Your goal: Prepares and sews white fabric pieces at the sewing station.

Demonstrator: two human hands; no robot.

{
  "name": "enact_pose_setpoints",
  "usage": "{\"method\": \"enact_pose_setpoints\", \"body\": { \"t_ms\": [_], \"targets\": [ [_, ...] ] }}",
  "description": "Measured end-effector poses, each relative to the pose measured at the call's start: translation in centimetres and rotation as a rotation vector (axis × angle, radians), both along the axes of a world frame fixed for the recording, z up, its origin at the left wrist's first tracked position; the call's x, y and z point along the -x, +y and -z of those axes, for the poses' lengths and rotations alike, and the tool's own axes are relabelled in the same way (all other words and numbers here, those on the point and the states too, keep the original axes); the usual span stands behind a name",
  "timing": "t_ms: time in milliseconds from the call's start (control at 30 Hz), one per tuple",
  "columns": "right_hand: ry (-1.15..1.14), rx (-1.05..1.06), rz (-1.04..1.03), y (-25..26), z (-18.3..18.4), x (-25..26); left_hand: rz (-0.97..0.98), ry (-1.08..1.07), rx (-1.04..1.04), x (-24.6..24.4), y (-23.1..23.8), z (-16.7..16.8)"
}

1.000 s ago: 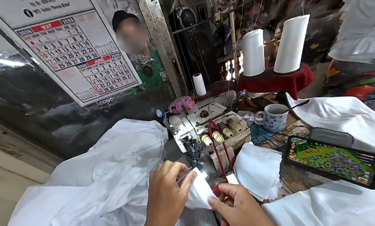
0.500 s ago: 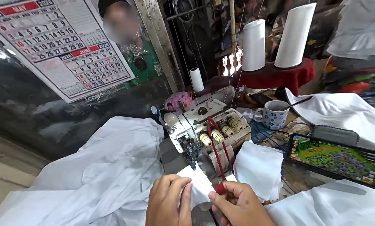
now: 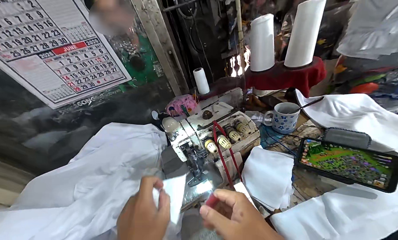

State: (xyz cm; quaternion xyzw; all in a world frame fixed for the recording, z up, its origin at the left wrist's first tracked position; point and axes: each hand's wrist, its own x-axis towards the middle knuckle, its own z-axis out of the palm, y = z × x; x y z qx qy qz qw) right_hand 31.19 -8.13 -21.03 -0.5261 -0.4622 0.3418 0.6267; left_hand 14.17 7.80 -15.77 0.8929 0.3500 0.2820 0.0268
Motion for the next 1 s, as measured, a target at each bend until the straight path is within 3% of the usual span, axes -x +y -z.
{"method": "enact_pose_setpoints", "body": {
  "t_ms": [67,133,267,333,467,533,733,867,1000],
  "targets": [
    [-0.024,-0.008,-0.17,-0.7,-0.4,-0.5,0.089,-0.051,0.032,0.6,-4.5,0.6],
    [0.014,-0.041,-0.215,-0.7,-0.3,-1.6,0.169,-0.148,0.104,-0.8,-8.4,2.6],
    [0.021,-0.038,0.378,1.2,0.7,-2.7,0.27,-0.249,0.43,-3.3,-9.7,3.4],
    [-0.034,-0.041,0.478,0.4,1.6,-1.2,0.334,-0.298,0.634,-1.9,-9.4,3.2],
    [0.075,-0.036,0.303,-3.6,2.4,0.4,0.302,-0.638,0.683,-0.5,-10.8,5.3],
    [0.063,0.018,0.231,-5.0,1.4,-0.1,0.295,-0.697,0.68,-0.1,-10.7,5.1],
    [-0.128,0.05,0.013,-6.4,2.0,-2.5,0.338,-0.608,0.93,1.4,-11.6,5.6],
    [-0.392,0.14,-0.001,-7.1,1.5,-3.0,0.276,-0.567,0.868,1.8,-11.6,5.4],
    [-0.471,0.061,0.095,-8.3,-0.6,-1.1,0.294,-0.569,0.75,2.0,-12.0,2.0]
  ]
}}
